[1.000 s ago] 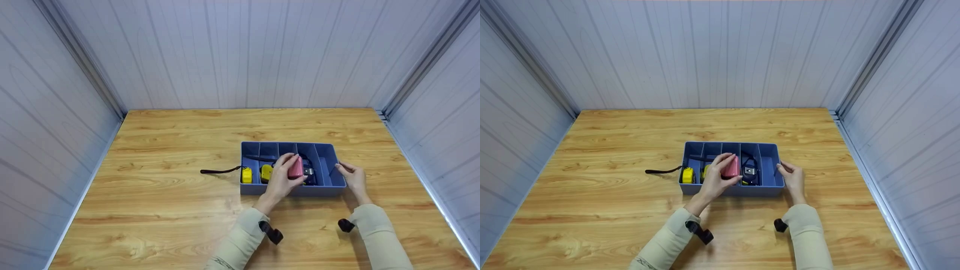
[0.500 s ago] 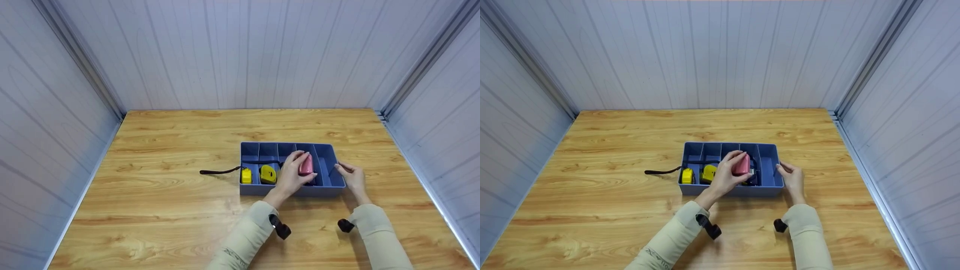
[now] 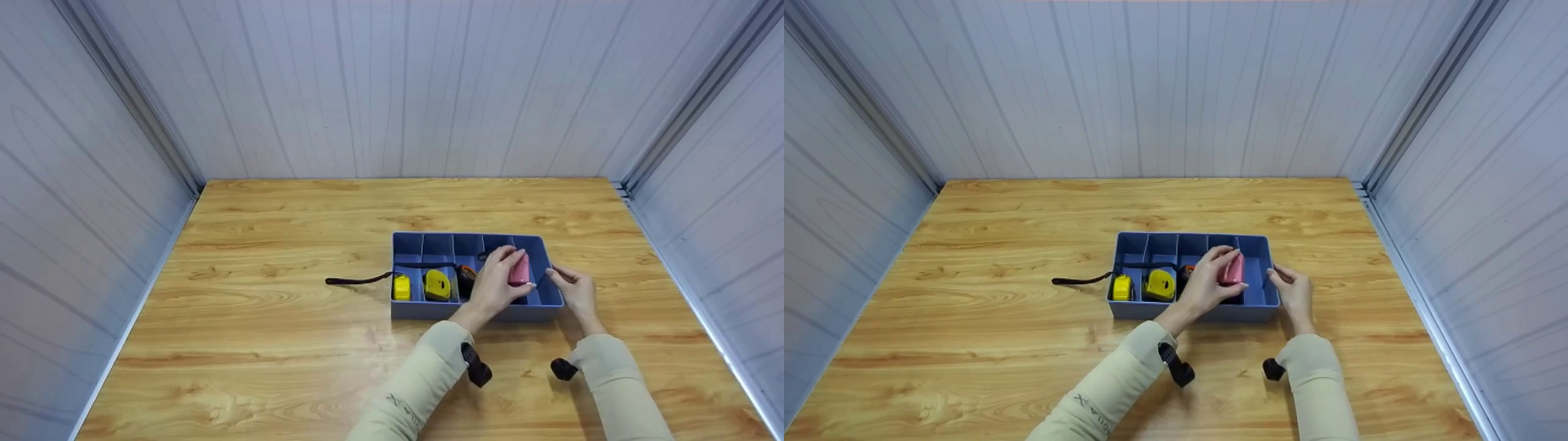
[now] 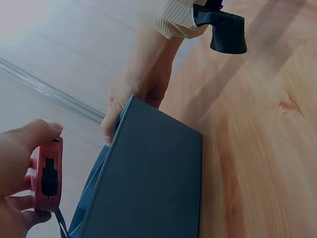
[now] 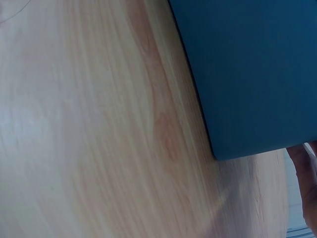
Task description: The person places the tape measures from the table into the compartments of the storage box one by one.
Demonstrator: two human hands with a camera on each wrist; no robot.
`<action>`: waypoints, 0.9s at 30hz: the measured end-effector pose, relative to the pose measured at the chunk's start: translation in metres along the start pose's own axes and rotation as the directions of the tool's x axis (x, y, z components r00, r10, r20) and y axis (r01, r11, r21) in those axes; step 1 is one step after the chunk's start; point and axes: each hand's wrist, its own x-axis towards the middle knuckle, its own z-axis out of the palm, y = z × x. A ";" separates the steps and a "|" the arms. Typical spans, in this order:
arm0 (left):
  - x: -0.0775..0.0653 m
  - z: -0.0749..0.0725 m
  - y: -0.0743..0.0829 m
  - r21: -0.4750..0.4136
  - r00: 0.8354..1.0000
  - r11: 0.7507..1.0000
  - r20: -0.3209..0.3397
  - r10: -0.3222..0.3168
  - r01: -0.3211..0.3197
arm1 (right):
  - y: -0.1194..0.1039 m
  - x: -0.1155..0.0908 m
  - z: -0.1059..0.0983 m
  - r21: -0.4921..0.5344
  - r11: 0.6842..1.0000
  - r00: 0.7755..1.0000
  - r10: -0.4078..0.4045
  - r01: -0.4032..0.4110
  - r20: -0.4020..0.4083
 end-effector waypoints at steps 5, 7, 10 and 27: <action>0.002 0.010 0.006 0.057 1.000 0.998 -0.003 0.027 -0.027 | -0.029 -0.011 -0.002 -0.057 0.998 0.999 -0.006 0.008 0.033; 0.003 0.013 0.008 0.078 1.000 0.996 0.001 0.031 -0.031 | -0.044 -0.017 -0.002 -0.082 0.997 0.999 -0.001 0.004 0.038; 0.003 0.017 0.012 0.104 0.999 0.994 0.014 0.029 -0.031 | -0.054 -0.021 -0.002 -0.096 0.995 0.999 0.030 -0.027 0.037; 0.007 0.037 0.018 0.236 0.998 0.971 0.068 0.011 -0.027 | -0.055 -0.019 0.000 -0.108 0.993 0.999 0.049 -0.046 0.022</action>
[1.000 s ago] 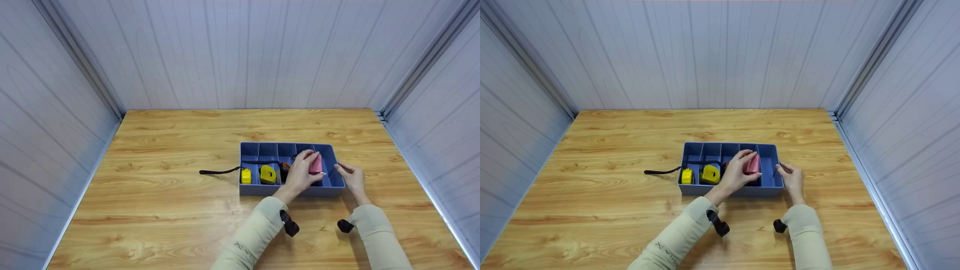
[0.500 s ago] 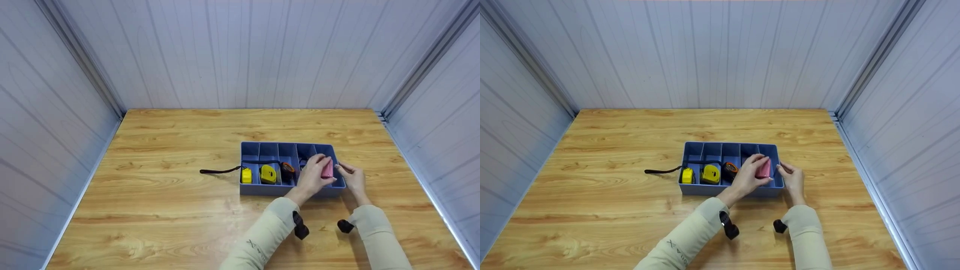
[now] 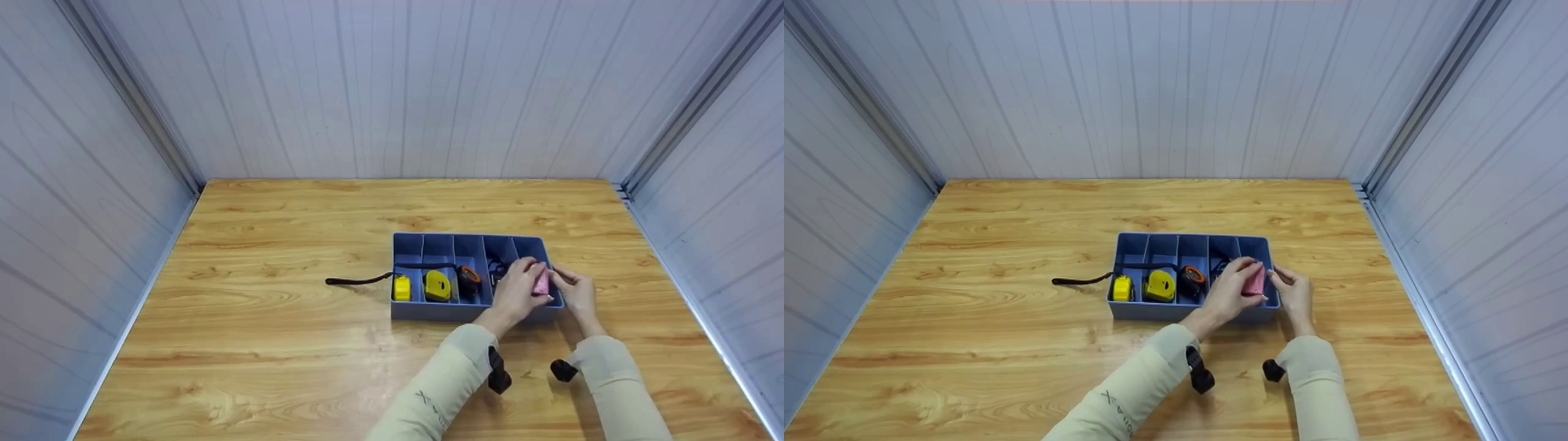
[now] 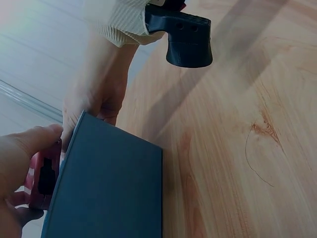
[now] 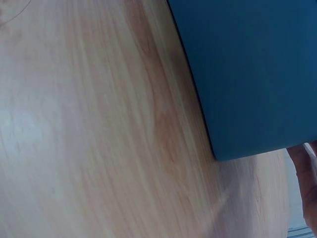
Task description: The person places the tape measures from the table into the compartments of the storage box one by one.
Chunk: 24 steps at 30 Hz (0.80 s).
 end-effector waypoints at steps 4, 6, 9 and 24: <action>0.001 0.000 0.001 0.023 1.000 1.000 0.020 -0.006 0.005 | -0.002 -0.001 0.000 0.006 1.000 1.000 -0.009 0.009 -0.015; 0.002 0.001 0.001 0.031 0.999 0.999 0.030 -0.010 0.009 | -0.002 -0.001 0.000 0.006 1.000 1.000 -0.005 0.005 -0.016; 0.003 0.001 0.001 0.038 0.999 0.999 0.050 -0.019 0.017 | -0.003 -0.002 0.000 0.010 1.000 1.000 0.001 -0.001 -0.004; 0.010 0.002 0.000 0.073 0.994 0.997 0.099 -0.035 0.028 | -0.001 -0.001 0.000 0.021 1.000 1.000 0.008 -0.008 0.000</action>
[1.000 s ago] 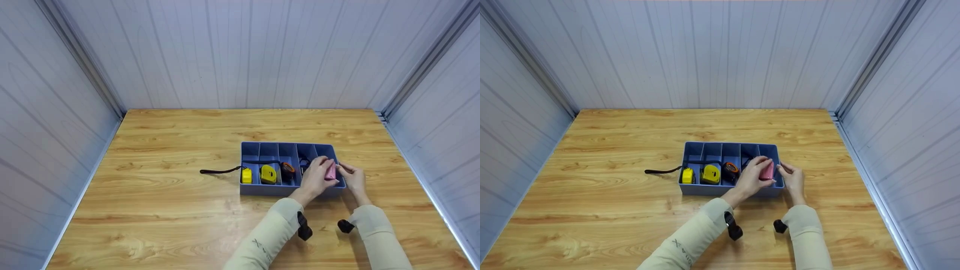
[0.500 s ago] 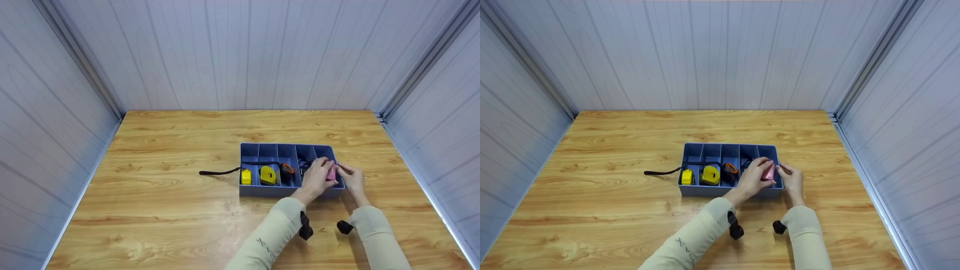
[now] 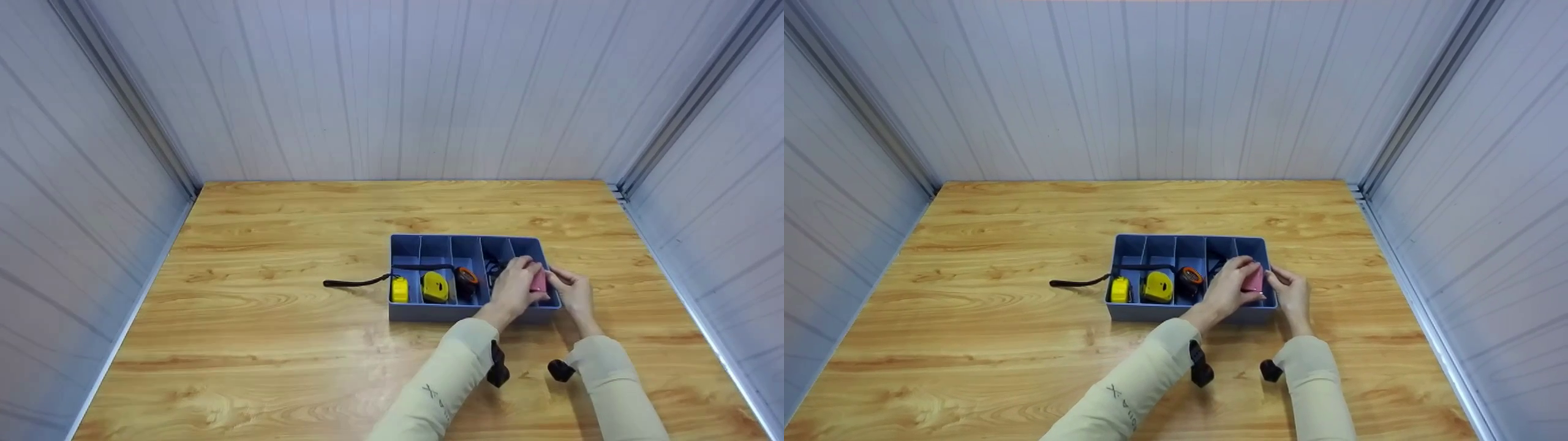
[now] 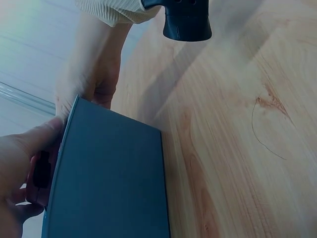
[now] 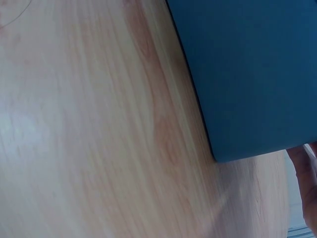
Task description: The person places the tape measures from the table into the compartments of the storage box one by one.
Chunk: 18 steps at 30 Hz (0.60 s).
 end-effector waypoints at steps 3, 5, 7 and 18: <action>-0.001 0.001 -0.002 -0.006 1.000 1.000 -0.012 0.005 -0.005 | 0.000 -0.001 0.000 -0.002 1.000 1.000 -0.007 0.007 -0.003; 0.000 0.001 -0.002 -0.003 1.000 1.000 -0.013 0.014 -0.014 | 0.001 -0.001 0.000 -0.001 1.000 1.000 -0.021 0.021 -0.004; 0.000 0.001 -0.003 0.017 0.999 0.999 -0.012 0.030 -0.029 | 0.007 0.001 0.000 0.033 0.999 1.000 -0.028 0.029 -0.004; 0.000 0.003 -0.004 0.071 0.994 0.992 0.041 0.102 -0.105 | 0.069 0.031 0.005 0.104 0.994 1.000 -0.027 0.028 -0.013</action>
